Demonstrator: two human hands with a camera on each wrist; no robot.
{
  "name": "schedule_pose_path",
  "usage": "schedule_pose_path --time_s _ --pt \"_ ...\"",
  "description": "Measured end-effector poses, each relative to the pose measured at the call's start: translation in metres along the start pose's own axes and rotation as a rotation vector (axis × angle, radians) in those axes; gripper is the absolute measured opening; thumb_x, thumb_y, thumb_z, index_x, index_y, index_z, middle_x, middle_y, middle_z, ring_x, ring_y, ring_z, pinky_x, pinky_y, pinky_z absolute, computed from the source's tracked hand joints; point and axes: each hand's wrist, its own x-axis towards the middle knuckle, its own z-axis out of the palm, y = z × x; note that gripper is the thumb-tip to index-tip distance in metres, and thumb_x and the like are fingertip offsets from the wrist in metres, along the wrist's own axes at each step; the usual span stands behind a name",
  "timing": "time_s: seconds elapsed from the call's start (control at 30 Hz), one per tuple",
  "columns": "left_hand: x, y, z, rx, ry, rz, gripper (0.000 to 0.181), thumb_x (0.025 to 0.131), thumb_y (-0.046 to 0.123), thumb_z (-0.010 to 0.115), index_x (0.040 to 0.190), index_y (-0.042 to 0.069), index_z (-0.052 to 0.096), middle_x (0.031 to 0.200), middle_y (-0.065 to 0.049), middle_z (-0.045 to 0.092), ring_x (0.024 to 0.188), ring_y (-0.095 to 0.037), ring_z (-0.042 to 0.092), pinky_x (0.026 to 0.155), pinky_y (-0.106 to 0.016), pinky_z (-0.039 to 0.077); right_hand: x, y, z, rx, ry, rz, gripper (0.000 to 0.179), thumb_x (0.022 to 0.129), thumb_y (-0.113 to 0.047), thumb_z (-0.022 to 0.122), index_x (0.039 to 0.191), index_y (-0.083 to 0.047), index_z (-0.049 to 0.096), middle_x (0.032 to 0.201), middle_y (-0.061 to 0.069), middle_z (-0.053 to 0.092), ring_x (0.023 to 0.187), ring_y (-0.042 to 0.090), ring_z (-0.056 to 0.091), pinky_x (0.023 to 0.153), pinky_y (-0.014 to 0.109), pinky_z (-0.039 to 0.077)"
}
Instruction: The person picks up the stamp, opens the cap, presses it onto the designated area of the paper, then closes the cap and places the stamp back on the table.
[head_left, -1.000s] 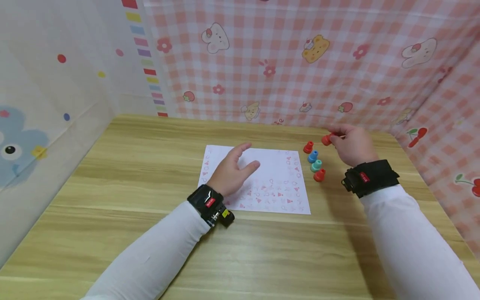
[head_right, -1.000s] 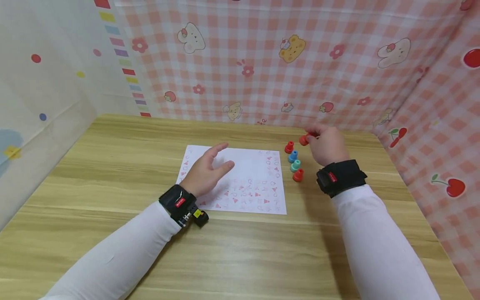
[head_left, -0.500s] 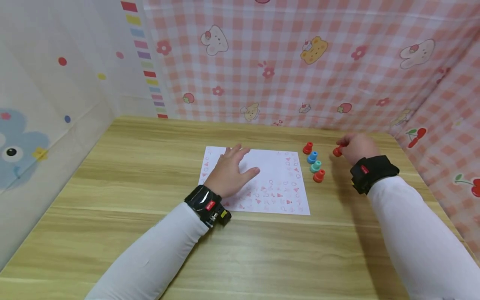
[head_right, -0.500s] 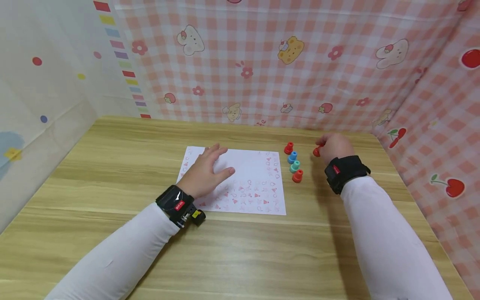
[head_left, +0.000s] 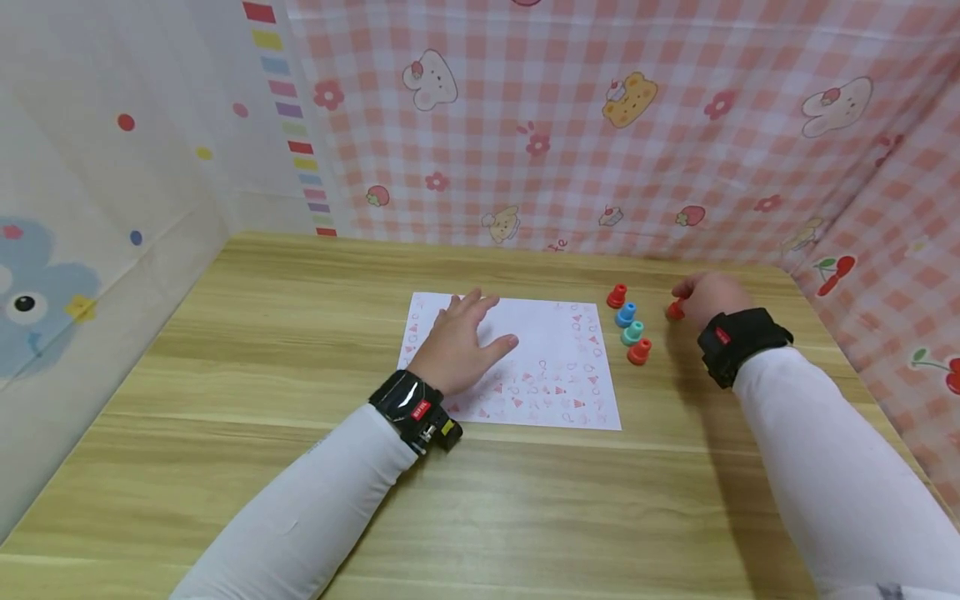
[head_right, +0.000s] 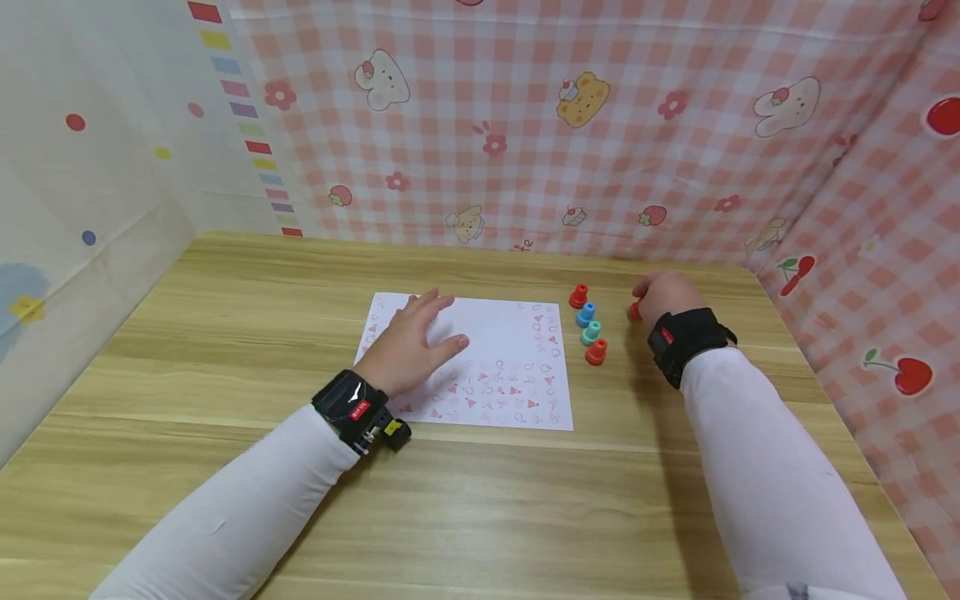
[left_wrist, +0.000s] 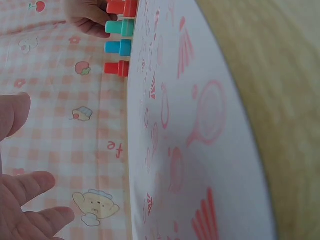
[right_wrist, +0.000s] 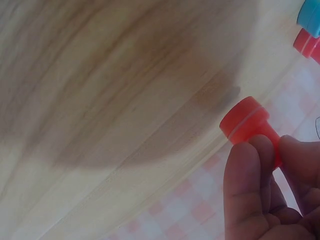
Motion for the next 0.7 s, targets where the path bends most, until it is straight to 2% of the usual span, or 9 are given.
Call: schedule_pose_path --time_s 0.43,0.7 --pt "-0.0008 0.0034 -0.0049 0.082 0.016 -0.027 0.072 0.101 0.052 0.065 0.16 0.016 0.044 0.173 -0.016 0.027 0.161 -0.048 0.015 0.132 -0.061 0.007 0.0053 -0.0068 0.0029 -0.043 -0.031 -0.014 0.041 0.102 -0.002 0.049 0.141 0.003 0.06 0.133 0.03 0.062 0.107 0.041 0.056 0.093 0.054 0.05" --pt "-0.0015 0.0035 -0.0064 0.188 0.046 -0.018 0.074 0.101 0.055 0.064 0.16 0.015 0.043 0.172 -0.017 0.029 0.16 -0.05 0.017 0.131 -0.064 0.008 0.009 -0.0035 0.0054 -0.013 -0.036 0.0 0.051 0.099 -0.001 0.048 0.15 0.0 0.052 0.138 0.033 0.058 0.102 0.04 0.054 0.082 0.045 0.047"
